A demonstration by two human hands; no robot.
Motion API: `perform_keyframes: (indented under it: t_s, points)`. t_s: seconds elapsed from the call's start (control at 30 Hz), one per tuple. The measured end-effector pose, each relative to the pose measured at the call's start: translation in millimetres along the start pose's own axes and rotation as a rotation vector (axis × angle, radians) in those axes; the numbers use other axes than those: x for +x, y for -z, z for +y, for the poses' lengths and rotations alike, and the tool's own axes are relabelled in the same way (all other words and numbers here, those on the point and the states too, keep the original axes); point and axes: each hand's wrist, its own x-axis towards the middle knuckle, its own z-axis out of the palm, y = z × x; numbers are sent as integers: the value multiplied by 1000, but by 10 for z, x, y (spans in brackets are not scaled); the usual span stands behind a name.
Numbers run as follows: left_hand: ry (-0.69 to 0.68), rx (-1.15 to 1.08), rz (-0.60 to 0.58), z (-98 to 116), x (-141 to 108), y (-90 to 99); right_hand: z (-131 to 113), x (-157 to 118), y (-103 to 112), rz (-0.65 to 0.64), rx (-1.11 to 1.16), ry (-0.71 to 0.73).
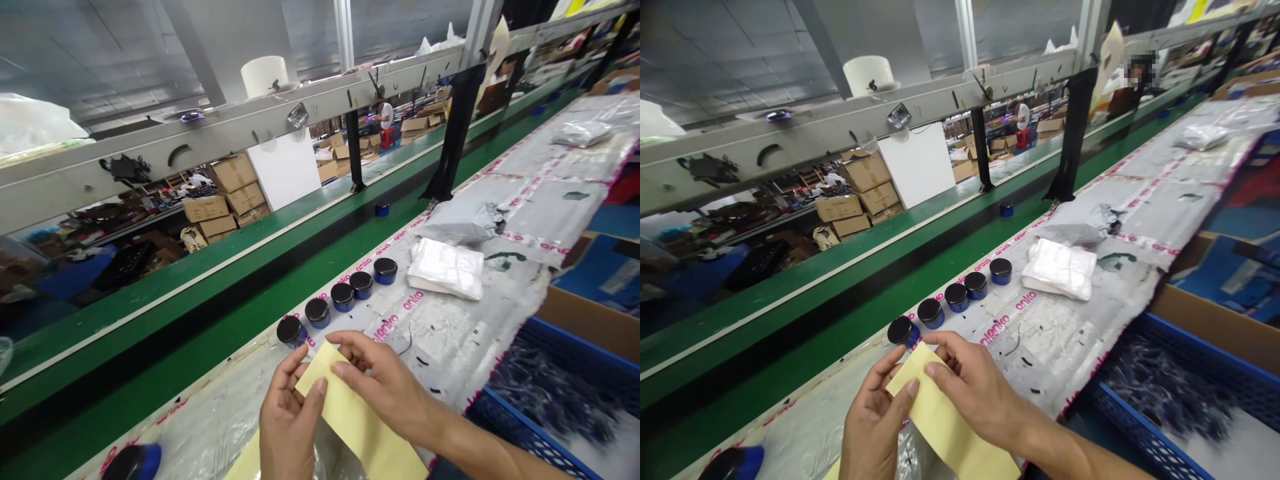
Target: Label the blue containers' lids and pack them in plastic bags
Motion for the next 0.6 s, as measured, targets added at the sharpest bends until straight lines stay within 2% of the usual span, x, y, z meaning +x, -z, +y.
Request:
perform_keyframes:
  t_s: [0.2,0.37,0.43,0.53,0.6]
  points:
    - [-23,14,23,-4,-20,88,-241,132,26,-84,-155,182]
    - [20,-12,30,-83,15,252,-374,337,59,-231,-452,459]
    - [37,-47,99,-102,45,326,-433,373,21,-149,-588,572]
    - [1,-183,263,-82,61,392,-487,321,-117,104,-696,675]
    - [-20,-298,297,-41,33,383,-474,245,-236,141,-676,680]
